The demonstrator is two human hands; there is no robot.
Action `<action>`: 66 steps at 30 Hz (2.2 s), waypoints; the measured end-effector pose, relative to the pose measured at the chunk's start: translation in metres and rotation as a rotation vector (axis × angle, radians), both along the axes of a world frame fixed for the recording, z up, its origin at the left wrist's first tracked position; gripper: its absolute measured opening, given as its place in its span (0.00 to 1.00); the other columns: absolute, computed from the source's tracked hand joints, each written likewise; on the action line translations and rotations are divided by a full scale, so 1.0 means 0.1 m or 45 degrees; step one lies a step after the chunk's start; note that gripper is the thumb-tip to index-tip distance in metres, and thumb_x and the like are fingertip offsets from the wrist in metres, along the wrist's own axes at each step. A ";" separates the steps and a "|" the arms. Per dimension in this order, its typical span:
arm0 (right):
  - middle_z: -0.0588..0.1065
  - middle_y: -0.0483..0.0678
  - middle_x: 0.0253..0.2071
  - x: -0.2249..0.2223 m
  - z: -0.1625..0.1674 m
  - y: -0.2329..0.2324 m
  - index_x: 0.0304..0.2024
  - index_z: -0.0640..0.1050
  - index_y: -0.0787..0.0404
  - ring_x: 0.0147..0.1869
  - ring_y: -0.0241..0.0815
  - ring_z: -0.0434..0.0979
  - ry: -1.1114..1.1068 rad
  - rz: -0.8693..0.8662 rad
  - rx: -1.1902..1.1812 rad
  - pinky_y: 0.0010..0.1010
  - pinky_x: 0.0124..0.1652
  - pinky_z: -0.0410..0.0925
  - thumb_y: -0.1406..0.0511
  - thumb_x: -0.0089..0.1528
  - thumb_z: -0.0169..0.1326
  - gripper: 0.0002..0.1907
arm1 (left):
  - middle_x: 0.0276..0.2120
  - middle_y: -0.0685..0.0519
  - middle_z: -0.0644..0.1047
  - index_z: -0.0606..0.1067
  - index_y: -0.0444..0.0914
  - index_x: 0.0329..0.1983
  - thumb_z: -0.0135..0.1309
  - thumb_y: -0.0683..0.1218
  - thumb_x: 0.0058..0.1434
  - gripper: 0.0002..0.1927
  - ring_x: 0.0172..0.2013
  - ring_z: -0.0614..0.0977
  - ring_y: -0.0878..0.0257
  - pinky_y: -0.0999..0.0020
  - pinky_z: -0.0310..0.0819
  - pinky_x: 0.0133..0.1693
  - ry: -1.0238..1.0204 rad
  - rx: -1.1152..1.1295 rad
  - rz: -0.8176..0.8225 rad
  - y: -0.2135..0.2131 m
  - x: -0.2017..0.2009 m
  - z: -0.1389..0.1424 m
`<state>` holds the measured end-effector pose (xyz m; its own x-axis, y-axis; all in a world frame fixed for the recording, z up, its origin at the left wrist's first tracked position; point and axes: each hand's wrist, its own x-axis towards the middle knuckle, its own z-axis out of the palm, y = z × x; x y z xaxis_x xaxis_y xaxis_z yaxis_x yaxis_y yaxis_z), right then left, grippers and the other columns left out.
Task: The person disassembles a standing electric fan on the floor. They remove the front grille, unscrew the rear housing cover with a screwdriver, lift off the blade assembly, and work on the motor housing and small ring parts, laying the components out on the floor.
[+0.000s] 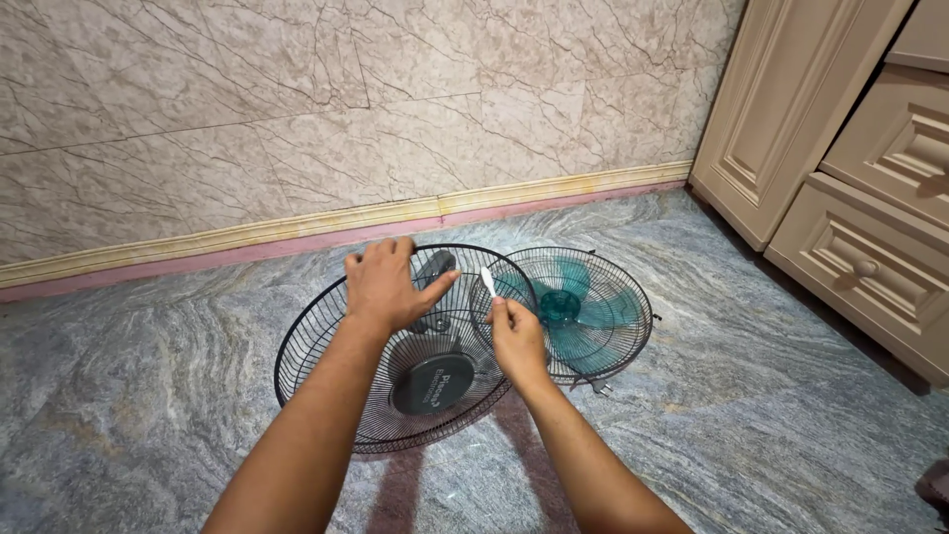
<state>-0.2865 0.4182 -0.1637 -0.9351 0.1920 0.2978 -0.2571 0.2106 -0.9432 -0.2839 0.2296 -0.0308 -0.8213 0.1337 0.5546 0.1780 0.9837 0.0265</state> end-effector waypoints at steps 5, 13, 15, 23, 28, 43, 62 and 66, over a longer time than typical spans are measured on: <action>0.64 0.40 0.17 0.02 0.03 -0.07 0.28 0.76 0.61 0.21 0.30 0.61 -0.018 0.052 -0.087 0.28 0.24 0.56 0.54 0.70 0.47 0.22 | 0.39 0.46 0.80 0.75 0.37 0.46 0.55 0.81 0.48 0.45 0.45 0.81 0.50 0.49 0.71 0.48 -0.233 0.041 0.056 0.05 0.02 0.07; 0.65 0.40 0.17 0.05 0.12 0.02 0.28 0.77 0.62 0.21 0.30 0.61 -0.050 -0.014 -0.165 0.28 0.24 0.56 0.55 0.70 0.47 0.22 | 0.31 0.44 0.82 0.78 0.36 0.37 0.58 0.82 0.41 0.46 0.38 0.84 0.48 0.53 0.77 0.41 -0.408 0.257 0.149 -0.04 0.12 0.23; 0.66 0.39 0.17 0.04 0.15 -0.05 0.28 0.77 0.62 0.21 0.29 0.63 0.016 -0.018 -0.110 0.28 0.24 0.57 0.55 0.69 0.48 0.21 | 0.31 0.43 0.82 0.78 0.35 0.38 0.58 0.82 0.42 0.47 0.37 0.84 0.48 0.52 0.78 0.41 -0.434 0.314 0.164 -0.07 0.14 0.20; 0.63 0.39 0.17 -0.03 0.21 -0.06 0.28 0.77 0.63 0.21 0.31 0.60 -0.010 0.032 -0.130 0.30 0.24 0.55 0.55 0.70 0.47 0.22 | 0.30 0.40 0.80 0.75 0.33 0.34 0.61 0.77 0.46 0.42 0.36 0.83 0.44 0.51 0.77 0.40 -0.265 0.416 0.056 -0.28 0.16 0.10; 0.64 0.40 0.17 0.01 0.20 0.04 0.28 0.76 0.62 0.21 0.31 0.61 0.002 -0.013 -0.098 0.30 0.24 0.56 0.55 0.70 0.46 0.22 | 0.34 0.43 0.80 0.75 0.35 0.35 0.58 0.77 0.48 0.40 0.39 0.82 0.46 0.50 0.72 0.46 -0.212 0.397 0.075 -0.18 0.12 -0.01; 0.65 0.39 0.18 -0.03 0.08 0.09 0.28 0.76 0.63 0.21 0.30 0.60 -0.035 0.049 -0.198 0.28 0.23 0.55 0.55 0.70 0.47 0.22 | 0.43 0.48 0.79 0.75 0.39 0.47 0.54 0.74 0.56 0.36 0.50 0.78 0.52 0.48 0.63 0.53 -0.163 0.296 0.009 0.00 0.00 -0.03; 0.65 0.39 0.16 -0.12 -0.14 -0.01 0.27 0.76 0.62 0.20 0.29 0.61 -0.038 0.047 -0.024 0.28 0.22 0.56 0.54 0.70 0.47 0.22 | 0.39 0.46 0.80 0.76 0.38 0.43 0.52 0.77 0.56 0.38 0.45 0.80 0.50 0.47 0.64 0.49 -0.125 0.140 0.070 0.06 -0.21 -0.24; 0.64 0.39 0.16 -0.04 -0.07 0.05 0.27 0.76 0.62 0.21 0.28 0.61 0.044 0.133 -0.050 0.27 0.22 0.56 0.55 0.71 0.47 0.23 | 0.37 0.47 0.82 0.77 0.39 0.40 0.50 0.76 0.59 0.36 0.43 0.82 0.49 0.47 0.67 0.49 -0.220 0.306 0.120 -0.03 -0.11 -0.11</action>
<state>-0.2902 0.4233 -0.1705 -0.9399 0.1066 0.3243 -0.3082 0.1438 -0.9404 -0.2947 0.2271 -0.0422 -0.9089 -0.0658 0.4118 0.0587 0.9574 0.2826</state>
